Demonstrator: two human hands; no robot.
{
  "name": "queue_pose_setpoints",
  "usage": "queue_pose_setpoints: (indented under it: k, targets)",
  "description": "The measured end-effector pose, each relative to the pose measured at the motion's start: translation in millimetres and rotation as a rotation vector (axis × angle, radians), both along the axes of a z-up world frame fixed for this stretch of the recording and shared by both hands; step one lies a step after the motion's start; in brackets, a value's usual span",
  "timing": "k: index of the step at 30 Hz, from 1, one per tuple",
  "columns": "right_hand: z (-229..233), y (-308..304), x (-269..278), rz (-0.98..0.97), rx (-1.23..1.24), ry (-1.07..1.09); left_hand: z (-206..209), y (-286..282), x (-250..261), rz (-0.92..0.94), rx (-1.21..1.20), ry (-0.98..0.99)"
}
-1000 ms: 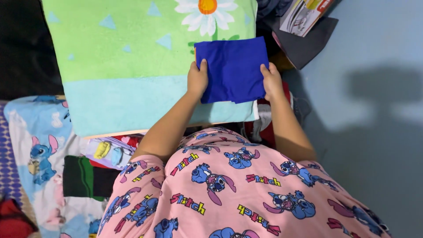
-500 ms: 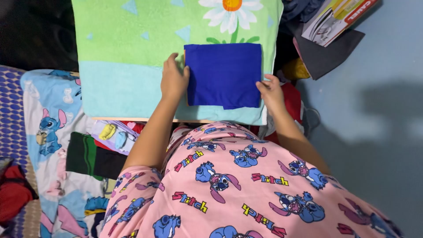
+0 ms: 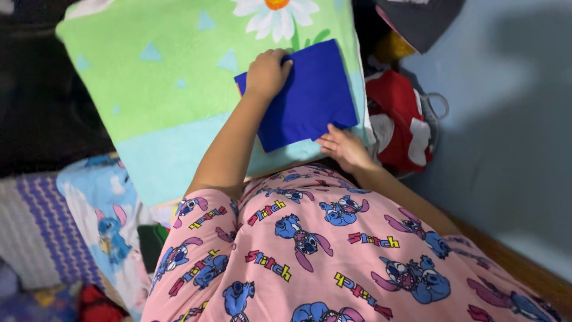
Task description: The person folds several shirts one by one on a small table. They smooth each shirt, fold the sleeves and body, then place the folded items on a bed. The shirts include a black shirt, a blue and orange shirt, and a red shirt.
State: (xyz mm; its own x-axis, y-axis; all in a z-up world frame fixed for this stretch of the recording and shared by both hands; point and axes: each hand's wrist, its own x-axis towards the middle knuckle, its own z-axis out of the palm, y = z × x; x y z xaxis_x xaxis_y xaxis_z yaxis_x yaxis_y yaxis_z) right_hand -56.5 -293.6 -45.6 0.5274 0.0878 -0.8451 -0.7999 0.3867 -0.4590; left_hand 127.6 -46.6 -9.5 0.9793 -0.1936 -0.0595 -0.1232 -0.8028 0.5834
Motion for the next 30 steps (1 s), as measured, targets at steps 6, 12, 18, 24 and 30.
queue_pose_setpoints:
  k: [6, 12, 18, 24, 30]
  targets:
    - [12.9, 34.8, 13.6, -0.187, -0.066, -0.103, 1.3, 3.2, 9.4, -0.068, -0.147, 0.006]
    - [-13.8, 47.7, -3.8, -0.508, 0.226, -0.257, -6.8, 5.5, 20.3, -0.008, -0.239, 0.186]
    - [-26.0, 39.3, -21.8, -0.371, -0.141, -0.113, -42.3, 4.2, 33.5, -0.022, -0.055, 0.206]
    - [2.1, 51.0, 9.3, -0.486, 0.038, -0.124, -50.0, -28.2, 39.1, -0.200, -0.127, -0.024]
    - [52.8, 61.9, 55.4, -0.455, 0.188, -0.308, 26.9, 7.8, 42.5, -0.073, -0.342, 0.501]
